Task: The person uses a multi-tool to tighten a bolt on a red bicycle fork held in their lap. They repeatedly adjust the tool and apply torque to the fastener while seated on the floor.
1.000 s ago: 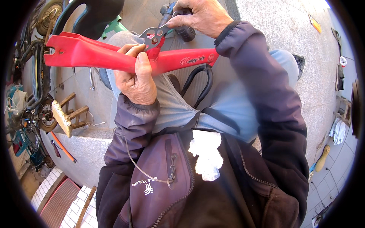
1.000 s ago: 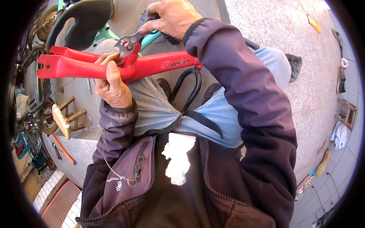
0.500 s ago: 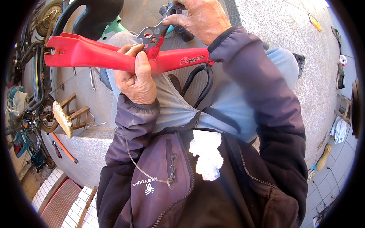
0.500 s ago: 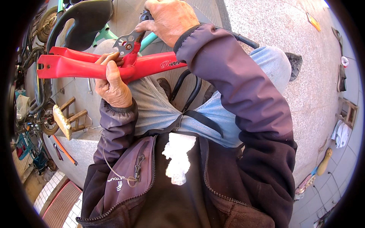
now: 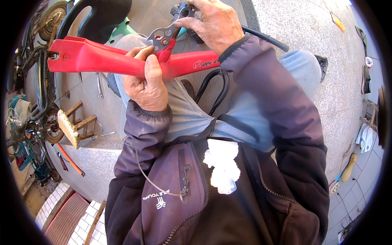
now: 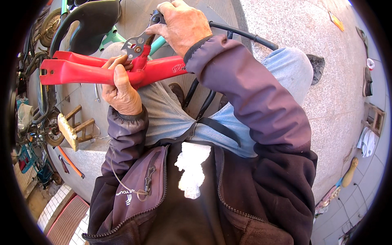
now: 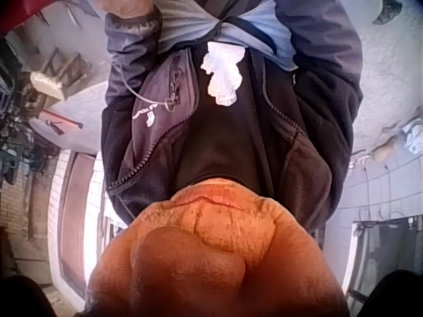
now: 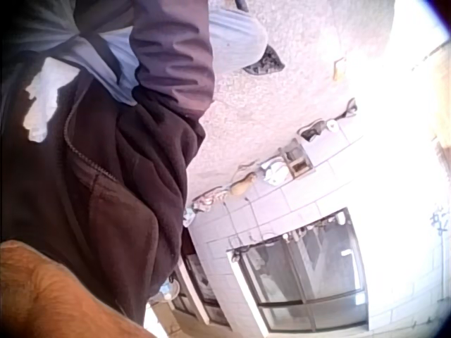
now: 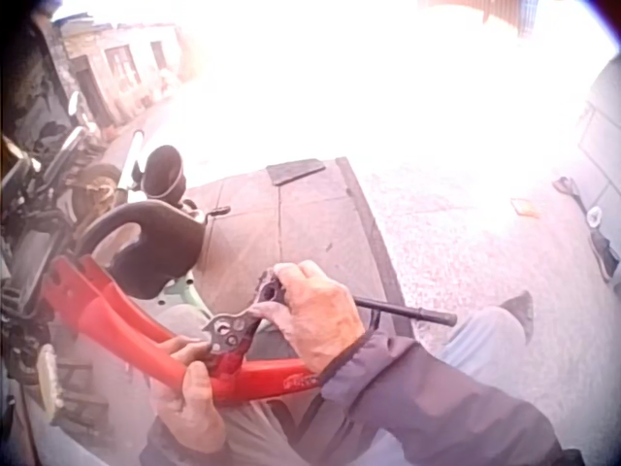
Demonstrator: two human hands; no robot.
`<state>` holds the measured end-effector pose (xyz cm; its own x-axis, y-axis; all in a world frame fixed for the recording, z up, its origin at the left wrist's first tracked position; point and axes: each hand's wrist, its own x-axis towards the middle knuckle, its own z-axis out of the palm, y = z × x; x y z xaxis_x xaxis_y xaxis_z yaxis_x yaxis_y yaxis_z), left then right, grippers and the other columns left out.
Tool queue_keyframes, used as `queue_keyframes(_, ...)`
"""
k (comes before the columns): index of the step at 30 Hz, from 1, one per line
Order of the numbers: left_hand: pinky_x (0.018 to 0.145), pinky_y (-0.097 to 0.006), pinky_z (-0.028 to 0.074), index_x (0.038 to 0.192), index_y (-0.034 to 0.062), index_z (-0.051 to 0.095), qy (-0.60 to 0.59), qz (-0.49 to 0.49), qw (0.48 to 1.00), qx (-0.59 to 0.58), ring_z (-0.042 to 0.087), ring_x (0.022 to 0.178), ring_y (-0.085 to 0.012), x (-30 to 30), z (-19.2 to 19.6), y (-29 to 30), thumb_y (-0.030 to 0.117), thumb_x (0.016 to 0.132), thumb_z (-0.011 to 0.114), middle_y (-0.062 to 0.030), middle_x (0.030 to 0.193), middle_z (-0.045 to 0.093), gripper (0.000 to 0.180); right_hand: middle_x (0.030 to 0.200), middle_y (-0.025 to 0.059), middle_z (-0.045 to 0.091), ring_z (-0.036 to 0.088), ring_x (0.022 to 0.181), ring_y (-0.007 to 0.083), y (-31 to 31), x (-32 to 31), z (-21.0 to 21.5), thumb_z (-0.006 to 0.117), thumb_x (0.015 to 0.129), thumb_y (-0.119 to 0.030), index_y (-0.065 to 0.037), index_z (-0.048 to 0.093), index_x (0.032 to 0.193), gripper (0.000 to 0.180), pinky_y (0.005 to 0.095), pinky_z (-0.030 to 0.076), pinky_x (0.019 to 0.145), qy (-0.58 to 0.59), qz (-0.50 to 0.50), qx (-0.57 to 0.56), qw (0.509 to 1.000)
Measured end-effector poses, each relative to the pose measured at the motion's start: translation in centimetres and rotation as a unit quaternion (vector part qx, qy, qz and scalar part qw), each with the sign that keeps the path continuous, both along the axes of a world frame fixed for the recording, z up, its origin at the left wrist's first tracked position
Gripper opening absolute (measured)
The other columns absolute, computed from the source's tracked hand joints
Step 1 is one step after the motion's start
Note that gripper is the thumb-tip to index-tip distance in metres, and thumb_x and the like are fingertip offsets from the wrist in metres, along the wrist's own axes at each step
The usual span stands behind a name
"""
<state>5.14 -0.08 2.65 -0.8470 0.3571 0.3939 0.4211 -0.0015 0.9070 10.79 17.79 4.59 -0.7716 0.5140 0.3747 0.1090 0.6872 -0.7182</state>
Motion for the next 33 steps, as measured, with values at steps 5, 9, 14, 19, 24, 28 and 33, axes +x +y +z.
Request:
queue_keyframes(5,0.087,-0.034,0.044,0.099,-0.0067,0.066,-0.004,-0.001,1.0,0.001,0.055,0.095,-0.0209,-0.1,0.1,0.0,0.015,0.085,0.061,-0.0143,0.104,0.058,0.026,0.088,0.019,0.06,0.062,0.081,0.0364,-0.8,0.2,0.3,0.071,0.079,-0.023,-0.001,0.059,0.1,0.032,0.0417,0.05,0.07,-0.02,-0.042,0.013,0.999)
queue_keyframes(9,0.086,-0.034,0.044,0.099,-0.0069,0.065,0.002,-0.002,1.0,-0.008,0.055,0.094,-0.0206,-0.1,0.1,-0.1,0.014,0.085,0.061,-0.0138,0.104,0.058,0.026,0.089,0.0199,0.06,0.062,0.081,0.0364,-0.8,0.0,0.0,0.071,0.079,-0.022,0.0,0.059,0.103,0.035,0.0412,0.05,0.071,-0.005,-0.048,-0.01,0.999)
queue_keyframes(14,0.086,-0.033,0.044,0.099,-0.0065,0.065,-0.015,-0.007,1.0,-0.001,0.055,0.094,-0.0206,0.0,0.2,0.0,0.012,0.084,0.06,-0.0133,0.106,0.057,0.024,0.084,0.0187,0.062,0.062,0.08,0.0353,-0.4,-0.5,-0.5,0.07,0.079,-0.02,0.0,0.062,0.097,0.027,0.0404,0.05,0.071,0.012,-0.042,-0.107,0.993)
queue_keyframes(19,0.085,-0.032,0.045,0.1,-0.0064,0.065,-0.006,-0.013,1.0,-0.002,0.055,0.093,-0.0191,-0.2,0.2,0.0,0.011,0.085,0.059,-0.0121,0.104,0.057,0.024,0.083,0.0187,0.062,0.062,0.079,0.035,-0.3,-1.0,-0.9,0.069,0.079,-0.017,-0.001,0.063,0.092,0.021,0.041,0.049,0.07,0.019,-0.065,-0.093,0.993)
queue_keyframes(24,0.082,-0.031,0.046,0.1,-0.0062,0.064,-0.017,-0.019,1.0,-0.008,0.056,0.09,-0.0176,0.0,0.6,0.0,0.012,0.087,0.058,-0.0111,0.103,0.057,0.023,0.083,0.0192,0.061,0.062,0.078,0.0362,-0.7,-1.0,-1.0,0.067,0.081,-0.016,-0.001,0.062,0.092,0.019,0.0419,0.049,0.069,0.024,-0.081,-0.054,0.995)
queue_keyframes(28,0.08,-0.031,0.047,0.101,-0.0063,0.064,-0.029,-0.022,0.999,-0.01,0.056,0.087,-0.017,0.3,0.8,0.1,0.012,0.088,0.056,-0.0108,0.103,0.057,0.023,0.082,0.0195,0.06,0.061,0.077,0.037,-0.6,-0.7,-0.7,0.066,0.082,-0.016,-0.001,0.061,0.092,0.018,0.0426,0.049,0.067,0.006,-0.066,-0.039,0.997)
queue_keyframes(33,0.079,-0.03,0.047,0.101,-0.006,0.064,-0.014,-0.018,1.0,-0.006,0.056,0.087,-0.0169,0.4,1.0,0.3,0.013,0.088,0.056,-0.011,0.103,0.057,0.024,0.082,0.0196,0.06,0.061,0.077,0.0375,-0.7,-0.7,-0.9,0.065,0.082,-0.016,-0.001,0.062,0.094,0.02,0.0431,0.049,0.067,0.024,-0.072,-0.047,0.996)
